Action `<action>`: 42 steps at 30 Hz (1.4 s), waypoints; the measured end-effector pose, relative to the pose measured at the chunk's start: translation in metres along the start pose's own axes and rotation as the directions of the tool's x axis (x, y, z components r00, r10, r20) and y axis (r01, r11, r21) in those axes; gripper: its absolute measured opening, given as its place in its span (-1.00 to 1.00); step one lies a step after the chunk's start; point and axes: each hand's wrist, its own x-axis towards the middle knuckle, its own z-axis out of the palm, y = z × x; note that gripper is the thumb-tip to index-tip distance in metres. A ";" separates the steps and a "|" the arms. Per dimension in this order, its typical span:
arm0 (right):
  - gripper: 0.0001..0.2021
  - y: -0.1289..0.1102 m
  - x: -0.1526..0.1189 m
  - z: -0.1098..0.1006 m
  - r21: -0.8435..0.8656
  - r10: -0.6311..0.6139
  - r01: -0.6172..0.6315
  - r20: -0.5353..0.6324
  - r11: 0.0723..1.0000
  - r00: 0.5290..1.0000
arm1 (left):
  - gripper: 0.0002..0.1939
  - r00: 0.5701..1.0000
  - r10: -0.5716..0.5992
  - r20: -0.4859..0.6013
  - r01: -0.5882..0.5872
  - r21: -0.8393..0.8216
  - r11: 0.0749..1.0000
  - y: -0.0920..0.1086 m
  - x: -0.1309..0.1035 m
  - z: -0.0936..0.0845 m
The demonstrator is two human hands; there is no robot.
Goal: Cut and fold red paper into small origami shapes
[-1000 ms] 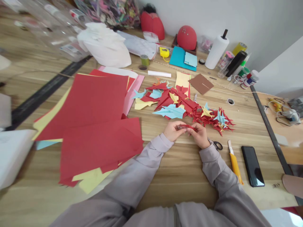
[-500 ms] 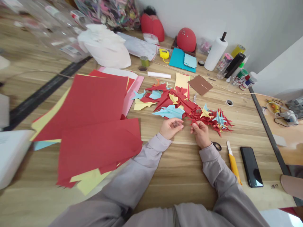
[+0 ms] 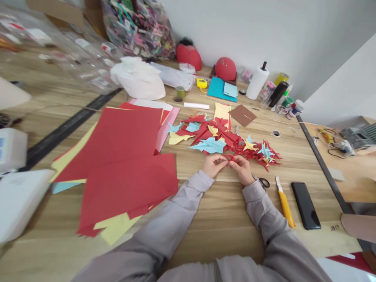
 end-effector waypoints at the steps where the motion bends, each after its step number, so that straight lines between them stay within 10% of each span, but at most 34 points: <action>1: -0.77 0.002 0.000 0.000 -0.001 -0.019 0.019 -0.009 1.000 1.000 | -0.82 1.000 0.003 -0.003 -0.003 -0.003 1.000 0.000 0.000 -0.001; 17: -0.65 0.004 -0.013 0.010 0.036 -0.141 0.148 -0.153 0.988 0.978 | -0.44 0.978 0.027 0.209 0.015 -0.195 0.981 0.001 -0.006 0.010; 29: -0.63 -0.009 -0.041 0.019 0.150 -0.079 0.092 -0.088 0.984 0.993 | -0.75 0.962 0.162 0.218 -0.211 0.227 0.951 0.026 -0.021 0.006; 42: -0.75 -0.027 -0.064 0.016 -0.101 -0.223 0.212 -0.121 0.972 0.967 | -0.54 0.964 -0.084 0.254 0.115 -0.108 0.988 0.009 -0.039 -0.004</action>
